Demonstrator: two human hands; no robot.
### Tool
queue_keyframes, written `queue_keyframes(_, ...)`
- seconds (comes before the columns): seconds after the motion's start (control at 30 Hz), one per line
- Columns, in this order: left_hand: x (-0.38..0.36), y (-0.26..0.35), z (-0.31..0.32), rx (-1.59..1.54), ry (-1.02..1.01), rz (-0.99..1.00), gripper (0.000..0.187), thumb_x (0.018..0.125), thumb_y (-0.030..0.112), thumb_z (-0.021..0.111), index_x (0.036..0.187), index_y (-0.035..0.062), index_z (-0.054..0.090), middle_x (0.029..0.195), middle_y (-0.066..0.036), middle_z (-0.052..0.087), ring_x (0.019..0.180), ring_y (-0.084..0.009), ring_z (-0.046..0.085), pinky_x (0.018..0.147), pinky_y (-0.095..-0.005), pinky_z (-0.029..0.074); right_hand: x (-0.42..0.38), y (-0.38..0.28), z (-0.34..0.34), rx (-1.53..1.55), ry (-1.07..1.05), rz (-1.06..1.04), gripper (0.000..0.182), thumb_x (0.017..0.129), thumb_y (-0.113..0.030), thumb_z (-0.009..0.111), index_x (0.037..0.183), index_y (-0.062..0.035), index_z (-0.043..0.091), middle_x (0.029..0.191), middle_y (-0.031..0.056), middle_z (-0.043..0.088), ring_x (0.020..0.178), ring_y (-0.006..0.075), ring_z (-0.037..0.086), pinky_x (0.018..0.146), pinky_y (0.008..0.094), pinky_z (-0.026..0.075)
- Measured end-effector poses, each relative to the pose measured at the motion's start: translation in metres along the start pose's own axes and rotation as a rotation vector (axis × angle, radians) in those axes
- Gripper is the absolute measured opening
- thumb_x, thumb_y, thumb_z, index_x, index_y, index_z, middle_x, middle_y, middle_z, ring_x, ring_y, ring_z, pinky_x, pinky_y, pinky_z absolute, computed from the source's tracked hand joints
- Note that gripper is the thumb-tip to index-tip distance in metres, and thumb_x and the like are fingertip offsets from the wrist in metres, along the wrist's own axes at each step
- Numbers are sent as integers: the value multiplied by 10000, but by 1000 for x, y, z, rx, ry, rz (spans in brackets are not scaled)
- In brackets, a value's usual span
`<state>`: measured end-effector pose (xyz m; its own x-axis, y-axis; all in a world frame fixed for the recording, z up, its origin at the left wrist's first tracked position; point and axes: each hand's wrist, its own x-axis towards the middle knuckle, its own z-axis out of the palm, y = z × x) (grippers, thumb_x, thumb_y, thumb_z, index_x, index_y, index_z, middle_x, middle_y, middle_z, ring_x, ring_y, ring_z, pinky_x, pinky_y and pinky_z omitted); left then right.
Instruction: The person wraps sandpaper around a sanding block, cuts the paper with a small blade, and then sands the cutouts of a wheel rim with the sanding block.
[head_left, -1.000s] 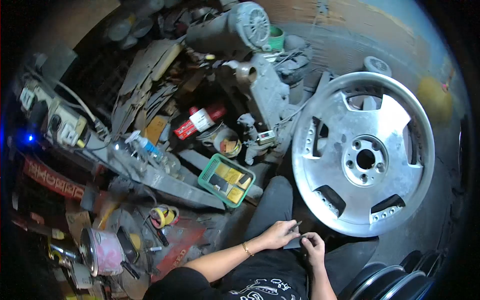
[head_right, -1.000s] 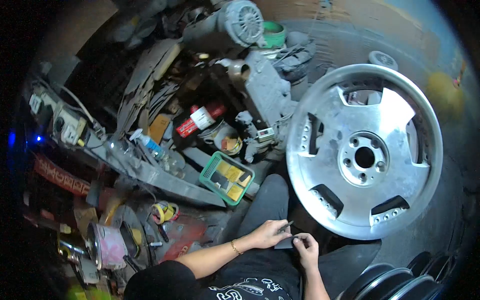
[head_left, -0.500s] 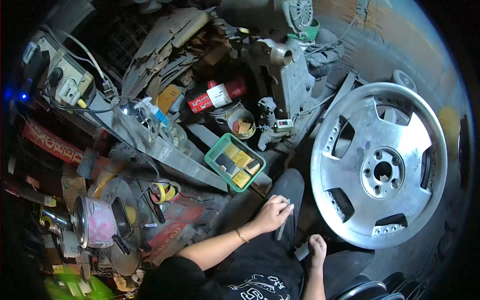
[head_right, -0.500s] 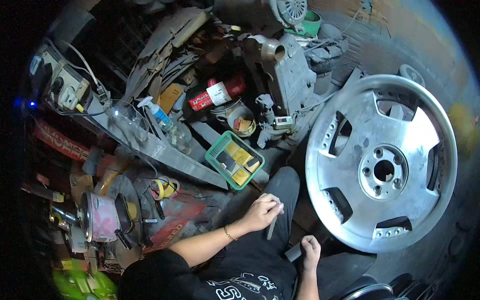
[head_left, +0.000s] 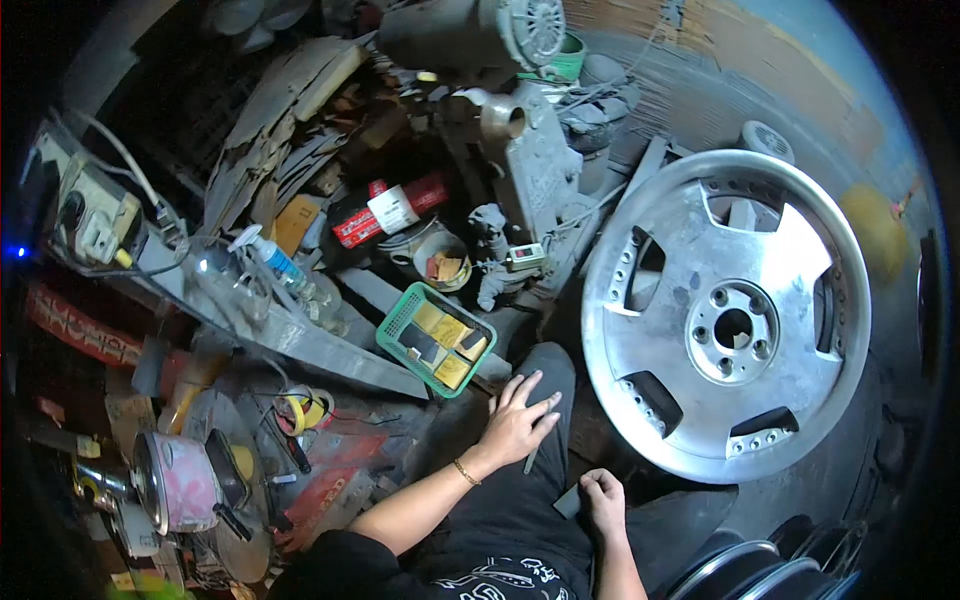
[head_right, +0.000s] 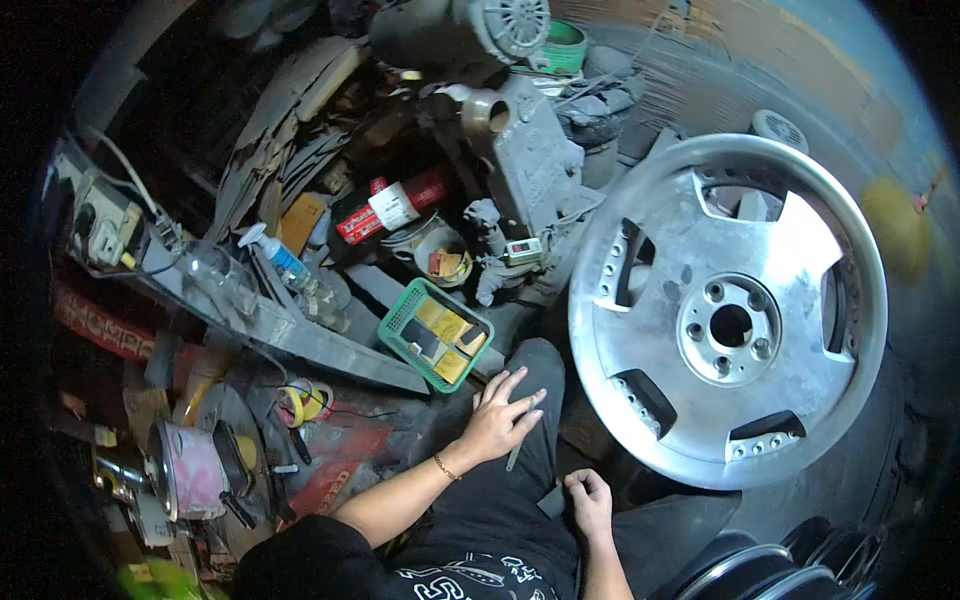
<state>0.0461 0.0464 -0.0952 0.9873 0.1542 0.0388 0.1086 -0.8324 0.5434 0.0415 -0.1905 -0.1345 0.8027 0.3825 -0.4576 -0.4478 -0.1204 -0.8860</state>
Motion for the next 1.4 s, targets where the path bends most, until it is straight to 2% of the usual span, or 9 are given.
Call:
queue_keyframes(0.07, 1, 2, 3, 5, 44, 12, 386, 928, 369, 578, 1262, 192, 651, 1460, -195, 404, 1342, -404, 349, 1055, -540, 304, -2, -6, -1, -71, -3, -29, 117, 880, -96, 615, 849, 17, 623, 797, 19, 629, 760, 100, 554, 725, 254, 450)
queue_keyframes(0.4, 5, 5, 3, 92, -48, 2, 383, 917, 367, 602, 1271, 229, 644, 1476, -169, 385, 1338, -403, 331, 1046, -561, 303, -2, 6, 0, -127, 8, -70, 169, 869, -152, 657, 884, 16, 661, 774, 53, 650, 729, 112, 579, 691, 269, 473)
queue_keyframes(0.47, 9, -1, 0, -6, -10, -22, 335, 912, 345, 606, 1205, 203, 686, 1405, -150, 440, 1294, -378, 359, 1036, -574, 307, -1, 10, 2, -135, 7, -74, 190, 878, -180, 666, 904, 8, 660, 787, 57, 660, 734, 108, 583, 698, 273, 483)
queue_keyframes(0.53, 17, -16, -3, -84, 4, 17, 311, 905, 309, 615, 1191, 217, 697, 1334, -139, 492, 1222, -359, 409, 1017, -521, 344, -1, 12, 3, -146, 10, -110, 199, 885, -196, 665, 917, 0, 659, 794, 60, 662, 731, 110, 584, 698, 273, 486)
queue_keyframes(0.57, 21, -26, 1, -91, 58, 64, 310, 902, 278, 618, 1196, 216, 697, 1285, -125, 528, 1141, -332, 460, 983, -459, 377, -2, 11, 2, -149, 0, -89, 206, 889, -208, 665, 931, -6, 659, 803, 64, 666, 723, 116, 586, 692, 280, 488)
queue_keyframes(0.67, 29, -41, 3, -167, 93, 68, 366, 916, 268, 603, 1252, 134, 656, 1215, -134, 546, 1071, -313, 498, 946, -408, 403, -3, 7, 0, -189, 15, -89, 220, 886, -223, 669, 929, -8, 659, 793, 77, 670, 707, 123, 589, 684, 292, 490)
queue_keyframes(1.07, 42, -56, 9, -175, 44, 24, 452, 966, 240, 542, 1387, 78, 516, 1292, -193, 452, 1118, -324, 461, 986, -398, 391, -4, -2, 2, -201, 2, -45, 230, 884, -230, 666, 920, -3, 654, 795, 102, 672, 716, 158, 616, 692, 308, 494)
queue_keyframes(1.23, 48, -67, 16, -113, -38, -41, 668, 936, 350, 605, 1481, 61, 349, 1384, -239, 391, 1285, -397, 385, 1078, -428, 327, -4, -3, 6, -194, 20, -95, 247, 885, -244, 663, 919, 0, 650, 797, 120, 674, 716, 178, 630, 686, 322, 499)
queue_keyframes(1.4, 49, -67, 14, -226, -107, -74, 657, 973, 332, 554, 1497, 36, 291, 1439, -244, 354, 1348, -366, 347, 1123, -404, 287, -2, -5, 7, -228, -5, -108, 260, 884, -252, 662, 900, 7, 644, 770, 135, 669, 687, 196, 636, 659, 343, 500)
